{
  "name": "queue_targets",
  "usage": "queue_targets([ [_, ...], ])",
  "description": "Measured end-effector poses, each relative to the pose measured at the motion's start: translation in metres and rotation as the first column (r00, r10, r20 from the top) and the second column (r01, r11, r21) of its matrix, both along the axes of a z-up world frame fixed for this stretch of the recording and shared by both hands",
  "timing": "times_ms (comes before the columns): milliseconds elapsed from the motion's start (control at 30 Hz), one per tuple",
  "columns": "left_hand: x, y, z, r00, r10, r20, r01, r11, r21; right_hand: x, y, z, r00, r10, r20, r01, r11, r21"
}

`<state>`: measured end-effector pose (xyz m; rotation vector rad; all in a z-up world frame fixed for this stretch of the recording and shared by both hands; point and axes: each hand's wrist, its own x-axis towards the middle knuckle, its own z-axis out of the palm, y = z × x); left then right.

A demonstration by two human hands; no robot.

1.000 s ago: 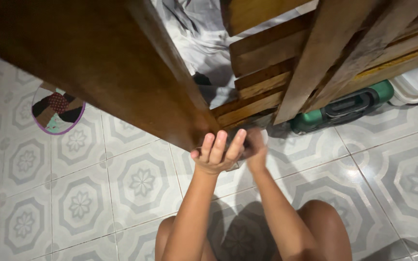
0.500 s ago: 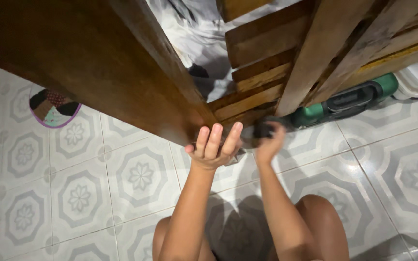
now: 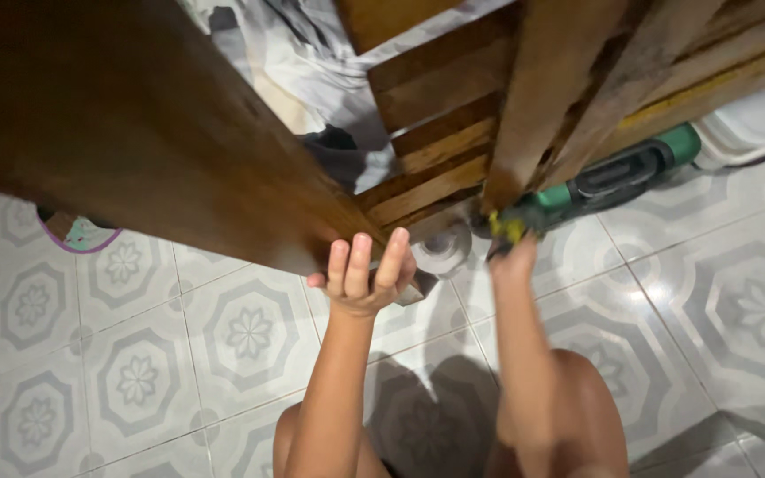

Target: The person scrubs the wooden leg and slats of a piece of furniture using a dark scrubbing pad. They work on the vertical leg, horizontal slats, and underside areas, moving around the furniture to reach different sections.

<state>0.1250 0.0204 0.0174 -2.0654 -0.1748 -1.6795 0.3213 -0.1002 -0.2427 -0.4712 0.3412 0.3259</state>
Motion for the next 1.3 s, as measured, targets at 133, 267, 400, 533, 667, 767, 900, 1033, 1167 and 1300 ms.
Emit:
queue_targets([
  [133, 0.001, 0.0, -0.002, 1.0, 0.008, 0.012, -0.008, 1.0, -0.001, 0.046, 0.013, 0.021, 0.996, 0.073, -0.061, -0.07, 0.997, 0.038],
  [267, 0.002, -0.001, -0.004, 0.999, 0.033, 0.014, -0.033, 0.999, 0.005, -0.001, 0.014, 0.055, 0.992, 0.129, 0.0, -0.128, 0.981, -0.145],
  [400, 0.003, 0.001, -0.005, 0.998, 0.055, 0.009, -0.055, 0.998, -0.003, -0.028, -0.019, 0.115, 0.996, 0.014, 0.09, 0.017, 0.945, -0.327],
  [533, 0.002, -0.002, -0.005, 0.996, 0.093, -0.004, -0.093, 0.995, -0.025, -0.022, -0.03, 0.179, 0.696, -0.022, 0.717, 0.591, 0.584, -0.556],
  [667, 0.005, -0.006, 0.002, 0.992, 0.129, 0.011, -0.129, 0.991, -0.034, -0.004, -0.029, 0.181, 0.541, 0.294, 0.788, 0.766, 0.213, -0.606],
  [767, 0.003, -0.008, 0.008, 0.989, 0.145, -0.02, -0.145, 0.989, -0.037, -0.001, -0.035, 0.149, 0.656, 0.378, 0.653, 0.578, 0.304, -0.757],
  [900, 0.004, -0.009, 0.013, 0.994, 0.113, -0.001, -0.113, 0.993, -0.031, -0.021, -0.04, 0.151, 0.756, 0.238, 0.61, 0.441, 0.503, -0.743],
  [1033, 0.0, -0.009, 0.009, 1.0, 0.019, 0.006, -0.019, 0.999, -0.045, -0.059, -0.024, 0.196, 0.506, 0.253, 0.825, 0.632, 0.543, -0.554],
  [1167, -0.014, -0.009, 0.007, 0.989, -0.148, 0.018, 0.149, 0.975, -0.166, -0.079, 0.011, 0.238, 0.459, 0.338, 0.821, 0.71, 0.416, -0.568],
  [1300, -0.033, -0.017, -0.003, 0.976, -0.214, -0.05, 0.19, 0.935, -0.299, -0.119, 0.039, 0.238, 0.172, 0.581, 0.795, 0.711, 0.486, -0.509],
])
